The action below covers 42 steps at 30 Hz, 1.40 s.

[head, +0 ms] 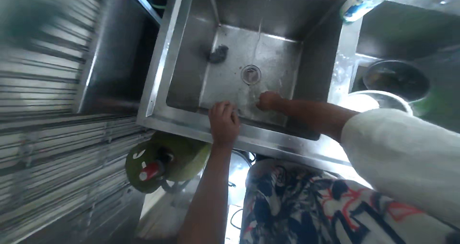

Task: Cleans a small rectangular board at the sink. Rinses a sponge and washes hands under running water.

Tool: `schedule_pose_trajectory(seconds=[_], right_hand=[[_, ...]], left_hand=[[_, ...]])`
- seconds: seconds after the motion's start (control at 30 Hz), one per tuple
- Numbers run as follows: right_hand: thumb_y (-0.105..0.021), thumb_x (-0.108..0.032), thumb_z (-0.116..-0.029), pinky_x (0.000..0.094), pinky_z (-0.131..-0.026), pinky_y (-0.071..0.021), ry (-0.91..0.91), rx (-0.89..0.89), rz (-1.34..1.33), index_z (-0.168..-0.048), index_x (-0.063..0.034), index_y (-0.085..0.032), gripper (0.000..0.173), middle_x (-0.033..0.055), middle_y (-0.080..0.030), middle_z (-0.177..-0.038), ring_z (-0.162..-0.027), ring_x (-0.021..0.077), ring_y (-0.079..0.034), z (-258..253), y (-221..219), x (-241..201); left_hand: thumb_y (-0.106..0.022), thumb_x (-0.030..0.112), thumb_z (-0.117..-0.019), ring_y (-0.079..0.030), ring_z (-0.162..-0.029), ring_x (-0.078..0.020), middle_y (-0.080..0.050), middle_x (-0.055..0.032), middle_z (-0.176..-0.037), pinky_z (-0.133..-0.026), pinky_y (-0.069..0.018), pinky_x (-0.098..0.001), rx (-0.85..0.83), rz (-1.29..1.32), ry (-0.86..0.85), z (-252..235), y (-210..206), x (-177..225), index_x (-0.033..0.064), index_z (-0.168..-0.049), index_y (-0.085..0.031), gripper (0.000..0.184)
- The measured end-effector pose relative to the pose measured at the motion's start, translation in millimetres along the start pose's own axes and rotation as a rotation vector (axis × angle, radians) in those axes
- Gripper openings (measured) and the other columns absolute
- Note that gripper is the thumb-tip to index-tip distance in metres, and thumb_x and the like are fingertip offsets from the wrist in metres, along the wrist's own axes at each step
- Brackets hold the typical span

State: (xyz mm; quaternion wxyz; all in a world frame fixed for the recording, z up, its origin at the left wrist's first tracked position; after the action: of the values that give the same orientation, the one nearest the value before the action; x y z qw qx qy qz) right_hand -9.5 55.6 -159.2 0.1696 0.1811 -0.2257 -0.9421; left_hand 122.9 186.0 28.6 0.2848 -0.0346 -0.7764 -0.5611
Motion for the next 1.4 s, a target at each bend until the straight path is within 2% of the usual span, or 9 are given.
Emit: schedule_pose_trajectory(seconds=[0.27,0.4,0.5,0.7,0.8,1.07,1.17,1.3,1.4], right_hand=[[-0.044,-0.033,-0.1115,0.0565,-0.105,-0.0482,0.013,0.251,-0.54,-0.128,0.0052,-0.065,0.046,0.0255,-0.065,-0.13,-0.122,0.0383,-0.063,-42,97,-2],[-0.036,-0.035,-0.1104,0.0351,-0.067,-0.0536,0.012,0.219,-1.393,-0.125,-0.007,-0.057,0.038,0.0107,-0.062,-0.101,-0.078,0.0194,-0.061,-40,172,-24],[-0.035,-0.057,-0.1069,0.0355,-0.059,-0.0537,0.116,0.177,-1.752,-0.12,-0.0128,-0.056,0.051,0.008,-0.062,-0.091,-0.071,0.0193,-0.061,-44,219,-45],[-0.024,-0.058,-0.1077,0.0448,-0.073,-0.0581,0.505,0.19,-2.044,-0.125,-0.0106,-0.055,0.059,0.0134,-0.064,-0.103,-0.087,0.0266,-0.065,-47,278,-58],[-0.016,-0.07,-0.1025,0.0433,-0.067,-0.0587,0.561,0.112,-2.174,-0.124,-0.0104,-0.053,0.074,0.0152,-0.064,-0.1,-0.08,0.0269,-0.065,-41,274,-56],[-0.031,-0.056,-0.1064,0.0312,-0.048,-0.0455,0.144,0.297,-1.932,-0.102,-0.0171,-0.054,0.046,0.0022,-0.051,-0.073,-0.055,0.0146,-0.049,-46,237,-27],[-0.04,-0.042,-0.11,0.0398,-0.071,-0.0516,0.022,0.468,-1.756,-0.132,-0.0137,-0.054,0.038,0.0097,-0.056,-0.107,-0.087,0.0213,-0.057,-28,239,-18],[-0.043,-0.03,-0.1102,0.0508,-0.091,-0.0529,0.01,0.579,-1.491,-0.14,-0.0075,-0.054,0.039,0.0165,-0.058,-0.132,-0.115,0.0289,-0.06,-13,253,-17],[-0.038,-0.035,-0.1099,0.0412,-0.068,-0.0492,-0.028,0.518,-1.541,-0.125,-0.0105,-0.054,0.033,0.0089,-0.052,-0.101,-0.082,0.0211,-0.053,-14,249,-17]], left_hand=[[-0.059,0.007,-0.0906,-0.065,-0.112,-0.0358,-0.071,-0.0175,-0.118,-0.099,-0.0485,-0.0522,-0.023,-0.013,-0.01,0,-1,2,0.0008,-0.099,-0.076,0.02],[-0.061,0.007,-0.0889,-0.064,-0.113,-0.0399,-0.07,-0.0204,-0.117,-0.1,-0.0478,-0.0559,-0.072,-0.001,0.031,-2,-1,1,-0.0005,-0.099,-0.076,0.02],[-0.06,0.007,-0.0889,-0.066,-0.111,-0.0394,-0.071,-0.0195,-0.115,-0.097,-0.0494,-0.0557,-0.039,0.009,0.024,-3,2,2,0.0004,-0.096,-0.077,0.02],[-0.06,0.007,-0.0868,-0.067,-0.105,-0.0363,-0.072,-0.0179,-0.11,-0.093,-0.0509,-0.0528,0.019,0.009,-0.009,0,4,3,0.0026,-0.093,-0.077,0.019],[-0.059,0.008,-0.0875,-0.067,-0.106,-0.0345,-0.072,-0.0162,-0.11,-0.096,-0.0505,-0.0505,0.034,0.011,-0.019,-2,5,4,0.0038,-0.092,-0.077,0.02],[-0.058,0.008,-0.0872,-0.068,-0.105,-0.0339,-0.073,-0.0154,-0.109,-0.094,-0.0508,-0.0497,0.046,0.001,-0.047,-2,5,7,0.0046,-0.092,-0.078,0.021],[-0.057,0.008,-0.0877,-0.068,-0.106,-0.0344,-0.073,-0.016,-0.109,-0.095,-0.0504,-0.0498,0.049,-0.004,-0.049,-1,6,7,0.004,-0.092,-0.078,0.022],[-0.058,0.008,-0.0891,-0.067,-0.108,-0.0358,-0.072,-0.0169,-0.11,-0.098,-0.0492,-0.0522,0.016,0.001,-0.032,0,5,6,0.003,-0.093,-0.077,0.02],[-0.059,0.008,-0.0892,-0.067,-0.108,-0.0368,-0.072,-0.0178,-0.111,-0.097,-0.0501,-0.0536,-0.002,0.013,-0.037,-1,3,6,0.0028,-0.094,-0.078,0.02]])
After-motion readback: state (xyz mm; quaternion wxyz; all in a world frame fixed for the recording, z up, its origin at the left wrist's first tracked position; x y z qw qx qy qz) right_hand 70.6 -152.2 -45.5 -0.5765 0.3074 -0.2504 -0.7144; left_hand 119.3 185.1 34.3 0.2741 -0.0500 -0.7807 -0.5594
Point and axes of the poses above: each hand's wrist, its own z-axis away from the middle knuckle, its own y-axis out of the back of the hand, x = y × z, the point moved 10 cm from there along -z, towards the middle knuckle
